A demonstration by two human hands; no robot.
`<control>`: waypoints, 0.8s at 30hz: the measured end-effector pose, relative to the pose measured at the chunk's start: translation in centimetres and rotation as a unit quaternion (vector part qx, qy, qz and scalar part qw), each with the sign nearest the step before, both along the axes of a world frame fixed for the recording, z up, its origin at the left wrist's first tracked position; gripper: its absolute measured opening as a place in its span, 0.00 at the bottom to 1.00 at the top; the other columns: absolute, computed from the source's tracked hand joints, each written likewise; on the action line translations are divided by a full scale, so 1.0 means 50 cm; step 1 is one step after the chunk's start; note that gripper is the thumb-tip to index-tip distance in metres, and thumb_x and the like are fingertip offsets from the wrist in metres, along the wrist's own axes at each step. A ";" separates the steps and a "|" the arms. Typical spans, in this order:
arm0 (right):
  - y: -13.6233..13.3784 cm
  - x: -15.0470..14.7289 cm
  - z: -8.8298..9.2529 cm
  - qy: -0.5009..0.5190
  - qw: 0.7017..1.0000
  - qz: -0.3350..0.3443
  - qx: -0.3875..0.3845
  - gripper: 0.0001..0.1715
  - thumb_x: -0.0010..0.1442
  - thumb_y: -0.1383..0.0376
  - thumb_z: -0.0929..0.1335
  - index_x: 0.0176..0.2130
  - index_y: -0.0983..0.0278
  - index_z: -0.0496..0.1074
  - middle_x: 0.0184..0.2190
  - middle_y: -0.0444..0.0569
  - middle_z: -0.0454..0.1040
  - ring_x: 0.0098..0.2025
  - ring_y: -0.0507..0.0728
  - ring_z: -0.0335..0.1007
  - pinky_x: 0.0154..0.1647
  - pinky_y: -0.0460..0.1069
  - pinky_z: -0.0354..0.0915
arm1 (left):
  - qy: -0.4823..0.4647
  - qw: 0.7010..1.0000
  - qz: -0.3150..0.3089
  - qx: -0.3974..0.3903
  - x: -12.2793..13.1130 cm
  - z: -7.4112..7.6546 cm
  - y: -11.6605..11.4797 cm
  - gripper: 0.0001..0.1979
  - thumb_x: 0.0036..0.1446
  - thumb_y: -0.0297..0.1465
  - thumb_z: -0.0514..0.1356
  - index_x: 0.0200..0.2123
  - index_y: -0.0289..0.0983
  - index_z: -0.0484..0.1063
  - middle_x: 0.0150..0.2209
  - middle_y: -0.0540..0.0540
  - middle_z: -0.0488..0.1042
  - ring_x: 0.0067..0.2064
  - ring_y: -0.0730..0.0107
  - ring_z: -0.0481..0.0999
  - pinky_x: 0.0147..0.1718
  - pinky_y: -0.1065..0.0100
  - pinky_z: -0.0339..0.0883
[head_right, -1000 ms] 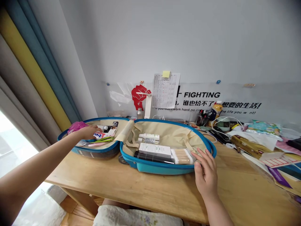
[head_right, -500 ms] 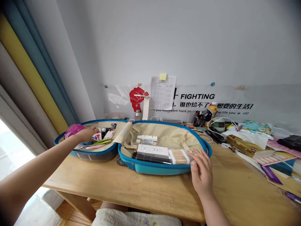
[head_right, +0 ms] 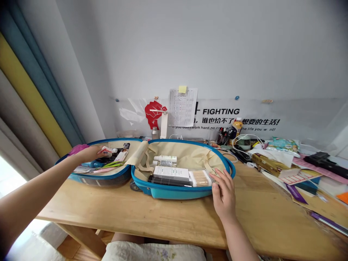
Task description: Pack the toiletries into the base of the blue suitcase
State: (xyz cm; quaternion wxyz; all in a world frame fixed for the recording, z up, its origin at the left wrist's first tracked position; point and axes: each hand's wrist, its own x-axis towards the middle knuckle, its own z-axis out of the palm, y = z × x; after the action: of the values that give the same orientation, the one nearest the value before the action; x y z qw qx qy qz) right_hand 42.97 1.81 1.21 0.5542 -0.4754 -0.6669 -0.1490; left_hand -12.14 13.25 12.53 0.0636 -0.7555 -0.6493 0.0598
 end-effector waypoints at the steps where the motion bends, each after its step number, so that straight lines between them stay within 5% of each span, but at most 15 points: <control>1: 0.000 0.000 0.000 0.002 1.000 0.000 -0.005 0.18 0.65 0.60 0.59 0.45 0.61 0.74 0.51 0.54 0.73 0.62 0.65 0.59 0.59 0.65 0.59 | -0.004 1.000 0.004 0.011 0.012 0.012 -0.001 0.17 0.62 0.38 0.48 0.46 0.33 0.67 0.42 0.37 0.76 0.43 0.54 0.76 0.41 0.63 0.66; 6: -0.001 0.000 0.000 0.011 1.000 0.004 -0.012 0.18 0.65 0.59 0.59 0.45 0.60 0.74 0.51 0.54 0.73 0.62 0.65 0.58 0.59 0.66 0.59 | -0.020 0.995 -0.048 0.084 0.146 0.087 0.010 0.19 0.65 0.43 0.45 0.48 0.37 0.62 0.46 0.38 0.73 0.46 0.54 0.75 0.40 0.64 0.66; 12: -0.006 -0.003 0.004 0.010 1.000 0.008 -0.005 0.17 0.65 0.60 0.59 0.45 0.60 0.74 0.51 0.54 0.73 0.62 0.64 0.59 0.59 0.66 0.59 | -0.047 0.967 -0.239 0.081 0.437 0.132 0.034 0.14 0.64 0.39 0.50 0.49 0.38 0.60 0.49 0.40 0.71 0.46 0.58 0.75 0.40 0.66 0.67; 18: -0.007 -0.002 -0.001 0.003 1.000 0.009 -0.005 0.17 0.65 0.62 0.59 0.46 0.60 0.73 0.52 0.53 0.73 0.63 0.64 0.58 0.58 0.65 0.60 | -0.156 0.928 -0.338 -0.004 0.685 0.079 0.076 0.14 0.64 0.35 0.53 0.50 0.37 0.59 0.50 0.39 0.72 0.49 0.60 0.74 0.45 0.67 0.65; 24: -0.013 -0.004 0.002 -0.002 1.000 0.004 -0.018 0.17 0.65 0.63 0.59 0.47 0.59 0.73 0.52 0.52 0.72 0.63 0.64 0.57 0.57 0.65 0.61 | -0.160 0.928 -0.333 -0.053 0.775 0.004 0.108 0.13 0.63 0.34 0.53 0.50 0.37 0.61 0.51 0.41 0.72 0.50 0.63 0.74 0.47 0.68 0.65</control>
State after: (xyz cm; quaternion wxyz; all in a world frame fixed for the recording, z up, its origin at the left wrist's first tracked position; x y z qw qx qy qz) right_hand 42.80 1.16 1.33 0.5451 -0.4824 -0.6721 -0.1360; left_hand 26.61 18.67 12.73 -0.0654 -0.9300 -0.3578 -0.0524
